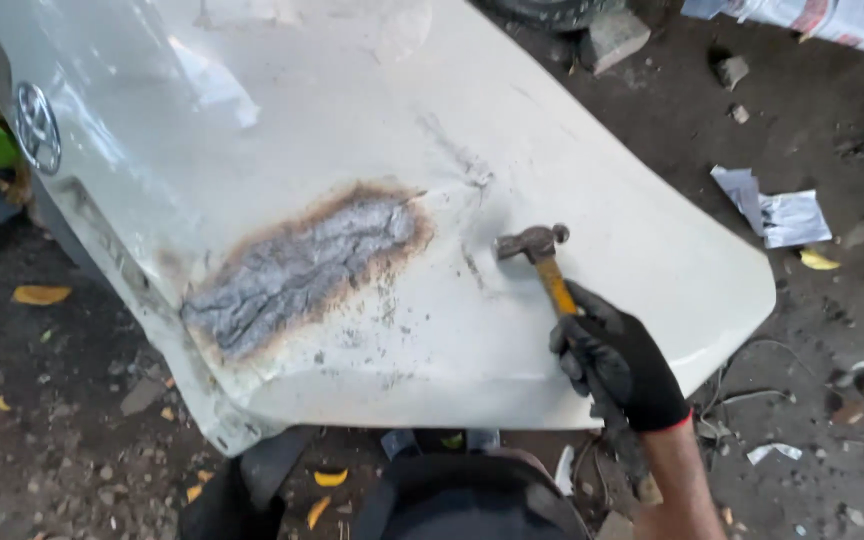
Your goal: The person uses a ball-peen hammer to repeatedly tap and flatten a dented, burned patch on the white hood of a Toyota car, occasionally steadying the hood with the other hand and repositioning around the damaged area.
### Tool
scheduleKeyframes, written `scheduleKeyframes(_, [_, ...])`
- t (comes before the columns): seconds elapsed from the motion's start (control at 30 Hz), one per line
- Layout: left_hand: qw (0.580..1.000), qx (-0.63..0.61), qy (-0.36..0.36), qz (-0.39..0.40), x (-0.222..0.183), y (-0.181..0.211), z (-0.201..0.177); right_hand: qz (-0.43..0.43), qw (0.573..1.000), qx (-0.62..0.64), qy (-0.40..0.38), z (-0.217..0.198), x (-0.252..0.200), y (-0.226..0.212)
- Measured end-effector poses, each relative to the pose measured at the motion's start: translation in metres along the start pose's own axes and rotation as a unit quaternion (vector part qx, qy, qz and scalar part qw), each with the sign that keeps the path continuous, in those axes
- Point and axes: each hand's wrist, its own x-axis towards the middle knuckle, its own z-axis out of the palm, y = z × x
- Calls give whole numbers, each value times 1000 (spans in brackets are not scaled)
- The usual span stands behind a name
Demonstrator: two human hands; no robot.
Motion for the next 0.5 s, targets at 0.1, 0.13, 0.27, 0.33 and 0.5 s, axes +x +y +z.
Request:
scheduleKeyframes(0.1, [999, 8, 31, 10, 10, -42, 64, 14, 1000, -6, -2, 0, -1, -10])
scheduleKeyframes(0.13, [999, 11, 42, 16, 34, -42, 51, 18, 1000, -7, -2, 0, 0, -10])
scheduleKeyframes(0.27, [999, -12, 30, -22, 47, 22, -30, 28, 999, 2, -22, -4, -3, -11])
scheduleKeyframes(0.33, [997, -36, 3, -66, 43, 36, -61, 32, 999, 4, -33, -5, -4, -13])
scheduleKeyframes(0.5, [994, 44, -61, -82, 45, 59, -104, -22, 998, -53, -28, 16, -19, -22])
